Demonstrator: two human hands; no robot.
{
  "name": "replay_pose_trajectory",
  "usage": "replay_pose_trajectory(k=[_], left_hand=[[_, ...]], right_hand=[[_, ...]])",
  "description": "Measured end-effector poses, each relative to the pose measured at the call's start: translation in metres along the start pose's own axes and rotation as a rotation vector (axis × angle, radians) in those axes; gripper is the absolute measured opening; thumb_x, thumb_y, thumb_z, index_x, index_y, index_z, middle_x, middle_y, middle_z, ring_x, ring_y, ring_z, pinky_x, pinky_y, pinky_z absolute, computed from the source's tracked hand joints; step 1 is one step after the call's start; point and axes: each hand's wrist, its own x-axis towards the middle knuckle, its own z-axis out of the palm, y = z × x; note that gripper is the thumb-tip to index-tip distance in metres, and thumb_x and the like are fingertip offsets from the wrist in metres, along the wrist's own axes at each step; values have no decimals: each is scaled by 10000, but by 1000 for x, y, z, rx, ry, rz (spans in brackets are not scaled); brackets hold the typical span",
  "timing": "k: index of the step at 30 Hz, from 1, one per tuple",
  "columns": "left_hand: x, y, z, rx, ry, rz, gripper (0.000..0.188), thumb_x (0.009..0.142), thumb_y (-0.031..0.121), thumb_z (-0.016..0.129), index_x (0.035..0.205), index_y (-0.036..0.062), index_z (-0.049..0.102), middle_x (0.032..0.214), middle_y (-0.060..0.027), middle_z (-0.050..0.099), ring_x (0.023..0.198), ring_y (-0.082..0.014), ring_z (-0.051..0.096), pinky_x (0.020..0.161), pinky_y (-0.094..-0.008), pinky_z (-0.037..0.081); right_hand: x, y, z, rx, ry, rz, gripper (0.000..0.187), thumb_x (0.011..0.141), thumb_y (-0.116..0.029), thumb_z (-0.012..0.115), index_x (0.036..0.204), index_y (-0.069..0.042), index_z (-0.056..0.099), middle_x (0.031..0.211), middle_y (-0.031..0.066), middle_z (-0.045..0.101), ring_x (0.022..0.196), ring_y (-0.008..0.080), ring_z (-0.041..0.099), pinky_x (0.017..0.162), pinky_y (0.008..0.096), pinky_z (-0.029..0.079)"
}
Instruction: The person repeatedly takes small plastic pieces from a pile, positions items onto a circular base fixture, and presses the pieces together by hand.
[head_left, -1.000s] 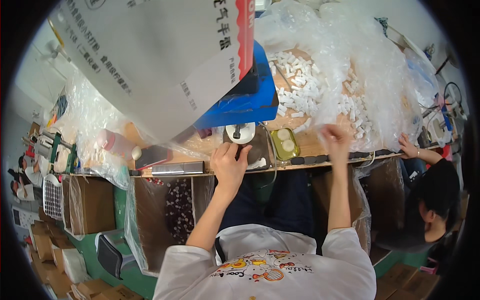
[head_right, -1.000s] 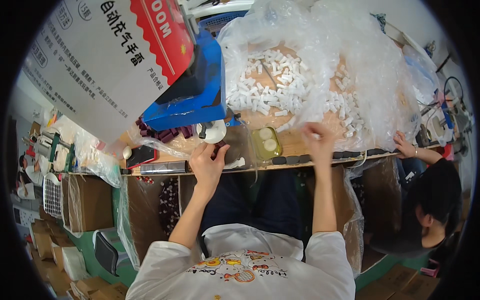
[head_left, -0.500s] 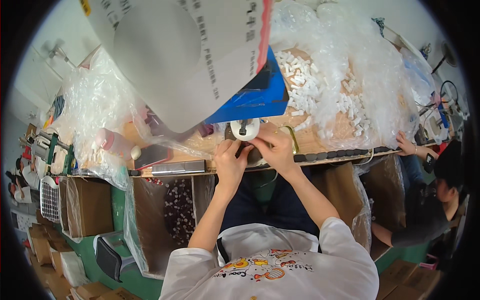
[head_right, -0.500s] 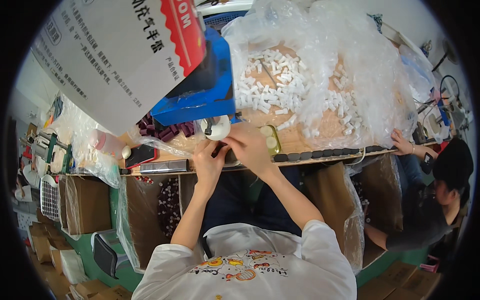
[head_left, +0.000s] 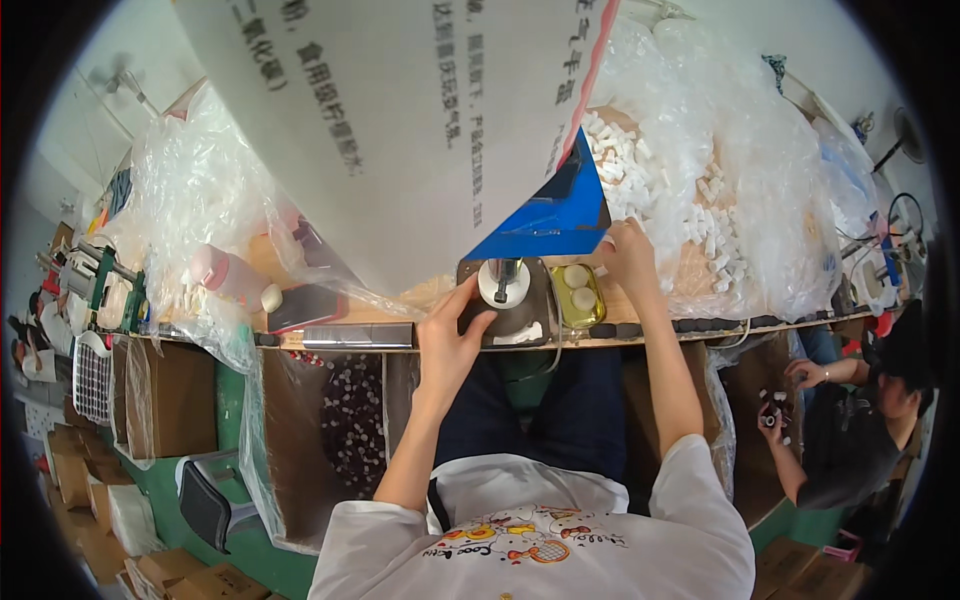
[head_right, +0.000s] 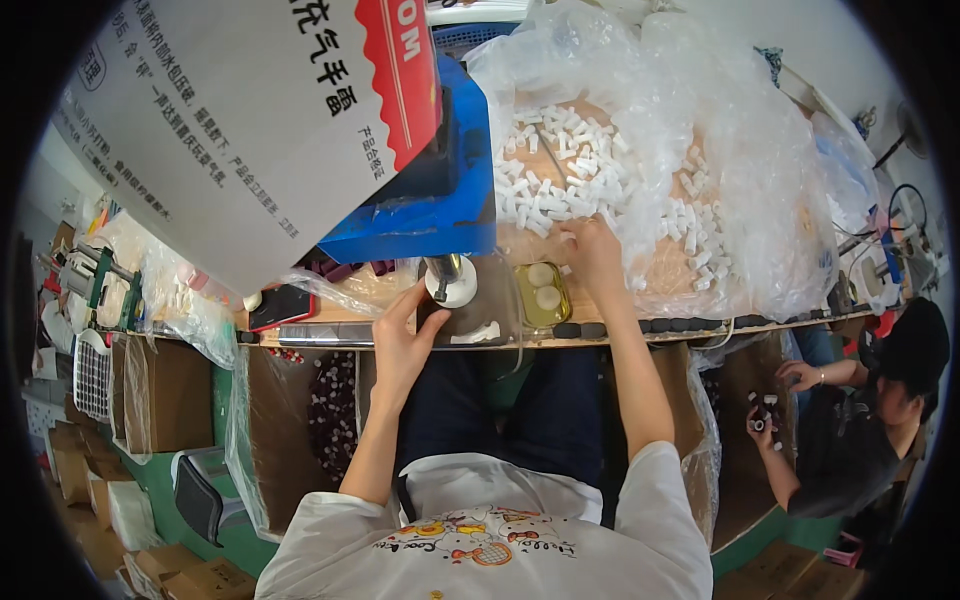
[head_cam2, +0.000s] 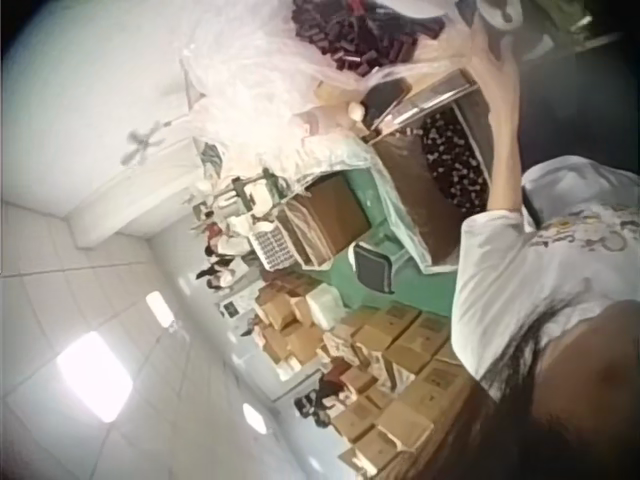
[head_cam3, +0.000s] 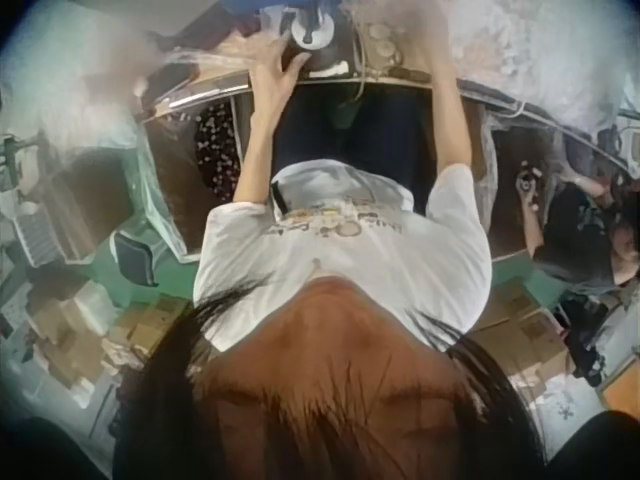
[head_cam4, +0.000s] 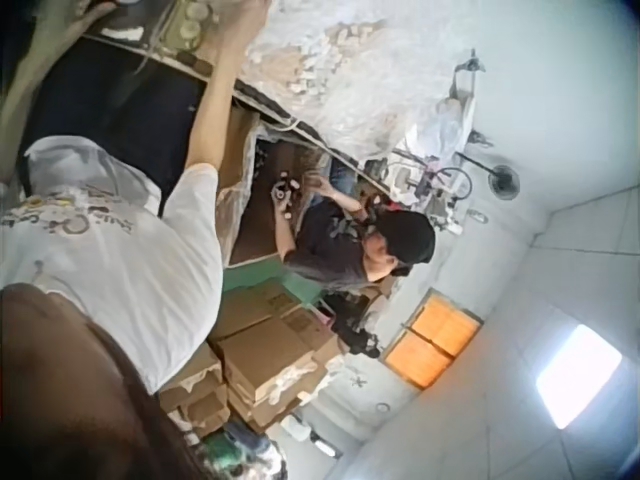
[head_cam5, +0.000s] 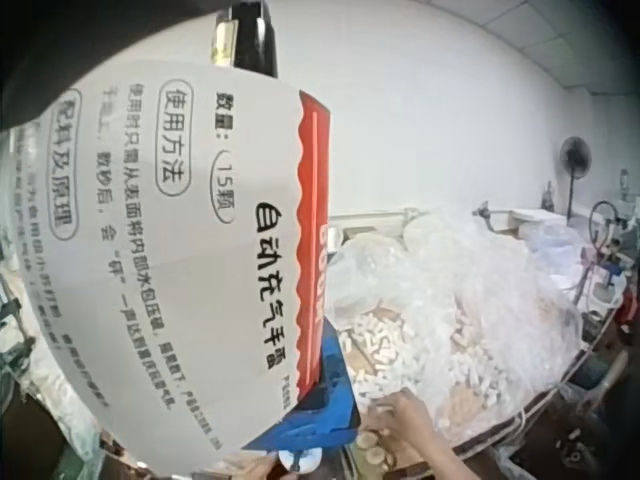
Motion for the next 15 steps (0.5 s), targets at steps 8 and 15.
replay_pose_trajectory(k=[8, 15], left_hand=[[17, 12, -2, -33, 121, 84, 286, 732, 57, 838, 1004, 23, 760, 961, -140, 707, 840, -309, 650, 767, -362, 507], [-11, 17, -130, 807, -125, -316, 355, 761, 180, 806, 1062, 18, 713, 1019, -179, 731, 964, -390, 684, 829, -463, 514]], right_hand=[[-4, -7, 26, 73, -66, -28, 182, 809, -46, 716, 986, -61, 752, 886, 149, 704, 884, 338, 662, 767, 401, 529], [-35, -104, 16, 735, -73, 11, 153, 811, -14, 700, 961, -3, 727, 886, 149, 719, 814, 301, 693, 714, 366, 532]])
